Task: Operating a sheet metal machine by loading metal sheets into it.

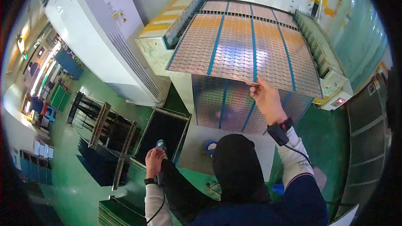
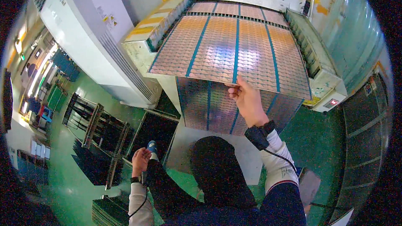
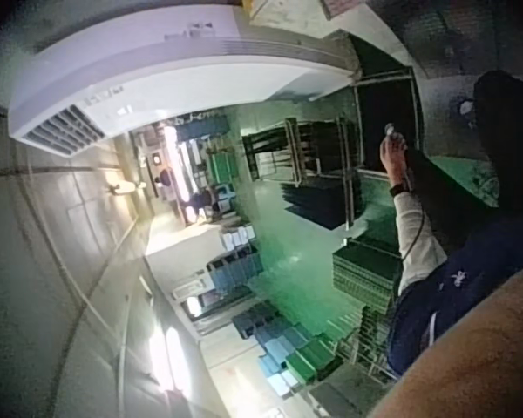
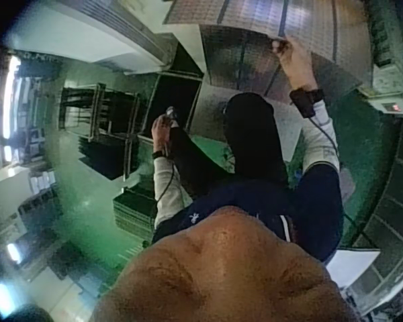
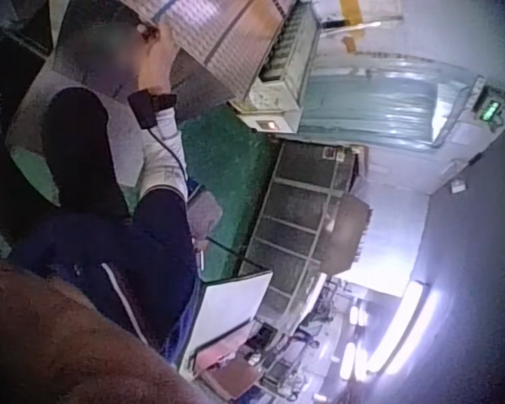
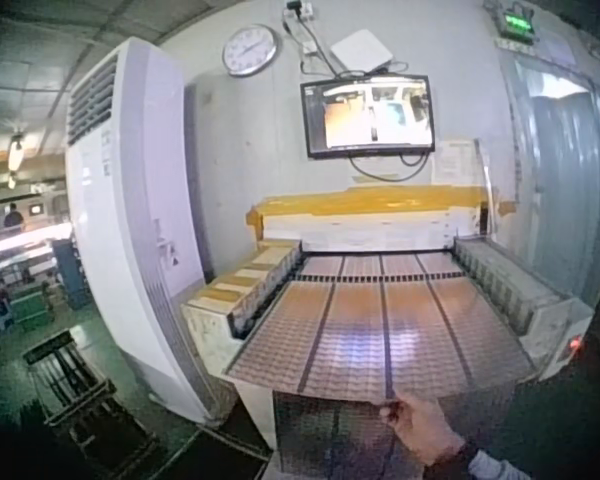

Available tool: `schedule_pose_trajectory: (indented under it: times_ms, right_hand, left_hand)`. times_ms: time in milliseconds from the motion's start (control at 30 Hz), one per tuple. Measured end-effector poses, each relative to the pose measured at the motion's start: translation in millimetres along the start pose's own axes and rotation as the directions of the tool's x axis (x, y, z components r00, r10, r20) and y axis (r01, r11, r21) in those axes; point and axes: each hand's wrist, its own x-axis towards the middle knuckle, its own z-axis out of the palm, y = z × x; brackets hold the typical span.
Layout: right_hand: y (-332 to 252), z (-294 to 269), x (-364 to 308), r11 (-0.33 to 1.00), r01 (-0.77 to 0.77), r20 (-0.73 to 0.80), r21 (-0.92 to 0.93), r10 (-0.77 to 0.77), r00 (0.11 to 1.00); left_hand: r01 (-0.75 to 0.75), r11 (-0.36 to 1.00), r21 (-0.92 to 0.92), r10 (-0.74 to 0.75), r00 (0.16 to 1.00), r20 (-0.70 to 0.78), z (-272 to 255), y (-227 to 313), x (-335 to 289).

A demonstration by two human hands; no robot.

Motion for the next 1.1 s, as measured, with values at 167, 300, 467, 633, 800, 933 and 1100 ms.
schedule_pose_trajectory:
  times_ms: [167, 300, 467, 633, 800, 933, 1100]
  right_hand:
    - [-1, -1, 7, 1.000, 0.012, 0.009, 0.012, -0.012, 1.000]
    - [-5, -3, 14, 1.000, -0.002, 0.020, -0.011, 0.003, 1.000]
    - [-7, -6, 21, 0.998, -0.019, 0.028, -0.052, 0.021, 0.999]
    - [-8, -14, 13, 0.834, 0.145, 0.121, -0.533, -0.095, 0.988]
    - [5, -41, 17, -0.019, 0.425, 0.394, -0.905, -0.417, 0.819]
    - [6, -51, 16, -0.282, 0.424, 0.507, -0.861, -0.412, 0.757]
    - [8, -56, 18, -0.323, 0.408, 0.513, -0.854, -0.396, 0.761]
  left_hand:
    - [0.026, 1.000, 0.001, -0.026, 0.999, -0.022, 2, 1, 1]
    - [0.031, 0.999, -0.016, -0.031, 0.999, -0.018, 6, 2, 0]
    - [0.033, 0.999, 0.019, -0.032, 0.998, -0.051, 10, 2, -2]
    - [0.037, 0.999, 0.034, -0.035, 0.998, -0.058, 13, 4, -3]
    - [0.038, 0.999, 0.022, -0.037, 0.998, -0.044, 11, 4, 0]
    - [0.029, 0.999, 0.039, -0.027, 0.998, -0.056, 13, 3, -3]
    - [0.010, 0.999, 0.045, -0.010, 1.000, -0.020, 11, 3, -3]
